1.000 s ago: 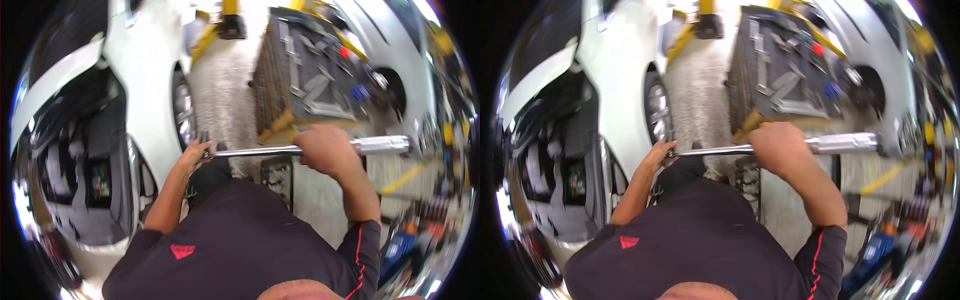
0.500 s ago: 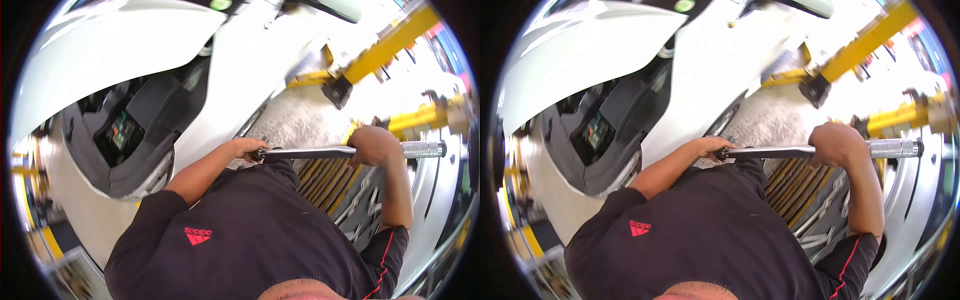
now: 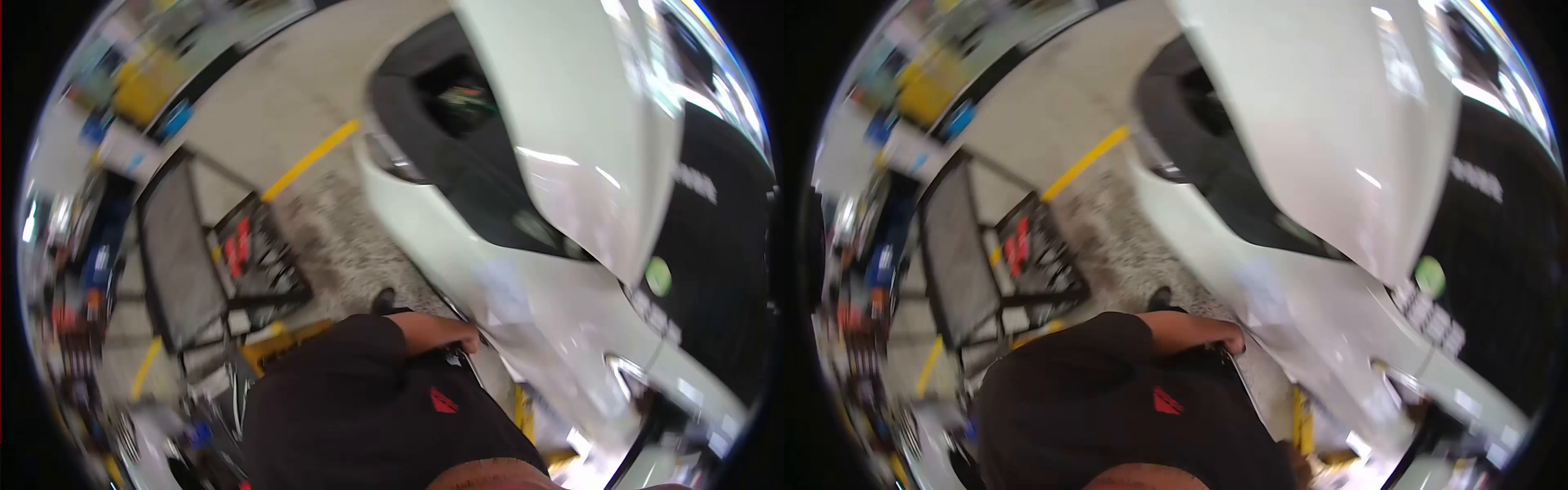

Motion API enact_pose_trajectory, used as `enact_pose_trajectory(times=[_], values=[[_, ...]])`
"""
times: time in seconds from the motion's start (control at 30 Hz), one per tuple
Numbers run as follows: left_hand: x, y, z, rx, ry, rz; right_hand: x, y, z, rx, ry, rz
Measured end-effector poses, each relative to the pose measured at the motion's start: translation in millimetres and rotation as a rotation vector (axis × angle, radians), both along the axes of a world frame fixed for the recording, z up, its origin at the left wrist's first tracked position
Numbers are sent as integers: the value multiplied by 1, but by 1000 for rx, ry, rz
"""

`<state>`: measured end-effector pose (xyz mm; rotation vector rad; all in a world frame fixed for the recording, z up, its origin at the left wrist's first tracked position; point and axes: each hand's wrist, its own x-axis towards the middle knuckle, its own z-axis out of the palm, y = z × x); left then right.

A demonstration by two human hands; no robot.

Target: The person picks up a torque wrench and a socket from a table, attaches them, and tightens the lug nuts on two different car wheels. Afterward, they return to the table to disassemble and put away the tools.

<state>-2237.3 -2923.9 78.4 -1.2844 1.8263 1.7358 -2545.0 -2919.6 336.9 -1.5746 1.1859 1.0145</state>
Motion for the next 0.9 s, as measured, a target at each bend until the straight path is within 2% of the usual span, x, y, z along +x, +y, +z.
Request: enact_pose_trajectory(times=[0.13,0.23,0.33,0.37,0.4,0.5,0.63,0.7,0.83,0.9], values=[[5,50,-11,25,-186,455,38,-47,-64,88,-9,168],[15,94,-13,82,-307,680,67,-60,-92,142,8,275],[37,138,-41,101,-376,887,88,-51,-111,181,30,358],[48,154,-28,88,-368,954,93,-47,-117,194,39,385],[57,170,-11,123,-343,1142,99,-41,-121,203,45,403],[70,213,-42,-32,-402,1200,104,-27,-129,233,73,448],[79,252,-16,-50,-471,1295,99,-21,-142,254,94,484],[78,266,-10,-61,-502,1448,91,-20,-148,269,115,486],[62,282,5,-5,-600,1602,77,-15,-140,229,76,511],[43,288,3,-121,-604,1669,70,-16,-133,196,44,523]])
